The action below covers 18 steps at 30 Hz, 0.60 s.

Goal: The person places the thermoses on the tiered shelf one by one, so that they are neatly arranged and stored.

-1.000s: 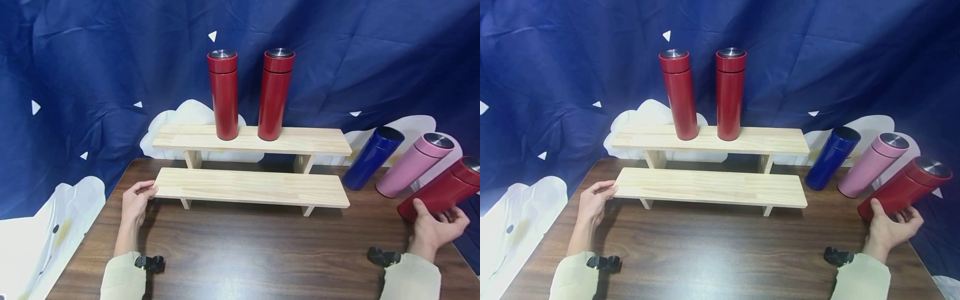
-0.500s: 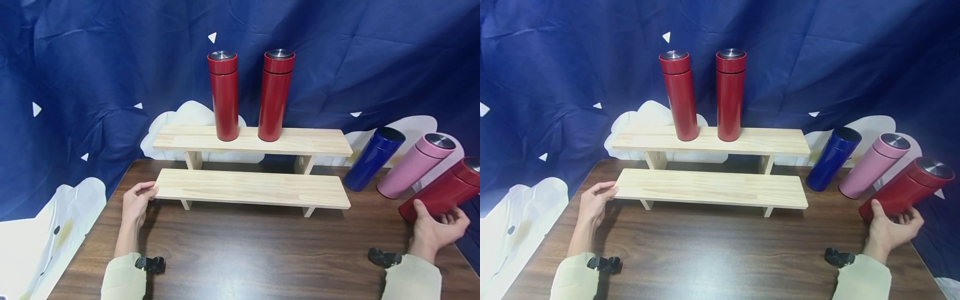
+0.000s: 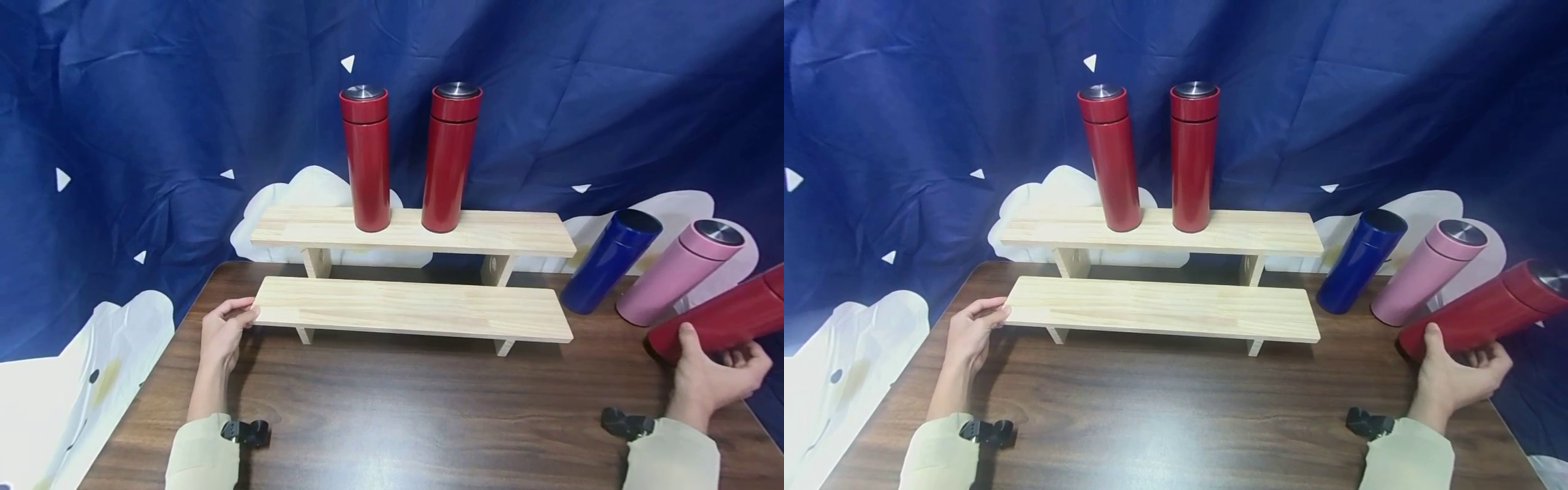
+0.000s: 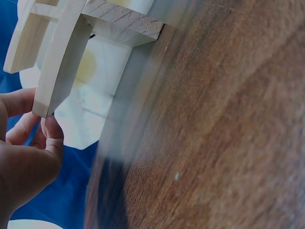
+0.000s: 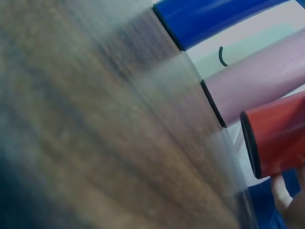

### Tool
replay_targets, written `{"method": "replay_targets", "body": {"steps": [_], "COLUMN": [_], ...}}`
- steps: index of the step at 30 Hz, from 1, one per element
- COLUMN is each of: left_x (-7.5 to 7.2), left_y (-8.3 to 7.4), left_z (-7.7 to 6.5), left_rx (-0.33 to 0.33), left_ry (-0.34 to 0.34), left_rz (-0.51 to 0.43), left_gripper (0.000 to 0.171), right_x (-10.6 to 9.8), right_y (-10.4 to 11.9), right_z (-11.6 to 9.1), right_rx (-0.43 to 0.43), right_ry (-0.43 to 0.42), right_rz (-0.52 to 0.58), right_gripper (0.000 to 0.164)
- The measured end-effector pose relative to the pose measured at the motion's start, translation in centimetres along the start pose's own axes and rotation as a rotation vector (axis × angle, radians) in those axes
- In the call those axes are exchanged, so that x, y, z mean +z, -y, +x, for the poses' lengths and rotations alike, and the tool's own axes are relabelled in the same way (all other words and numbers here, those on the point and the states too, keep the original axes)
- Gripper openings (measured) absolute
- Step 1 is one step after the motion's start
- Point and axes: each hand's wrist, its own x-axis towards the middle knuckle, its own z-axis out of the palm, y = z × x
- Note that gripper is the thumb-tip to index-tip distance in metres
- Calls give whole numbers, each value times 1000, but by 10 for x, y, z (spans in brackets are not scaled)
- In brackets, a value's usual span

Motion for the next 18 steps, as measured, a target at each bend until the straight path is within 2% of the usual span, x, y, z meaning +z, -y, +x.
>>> {"method": "replay_targets", "body": {"steps": [8, 18], "left_x": [0, 0], "left_y": [-1, 0], "left_z": [0, 0], "left_rx": [3, 5], "left_ry": [-2, -5], "left_rz": [14, -21], "left_gripper": [31, 20], "right_x": [8, 15], "right_y": [12, 13], "right_z": [-11, -21], "right_rx": [-69, -158], "right_ry": [-16, -38], "right_rz": [-52, -90], "right_gripper": [60, 54]}}
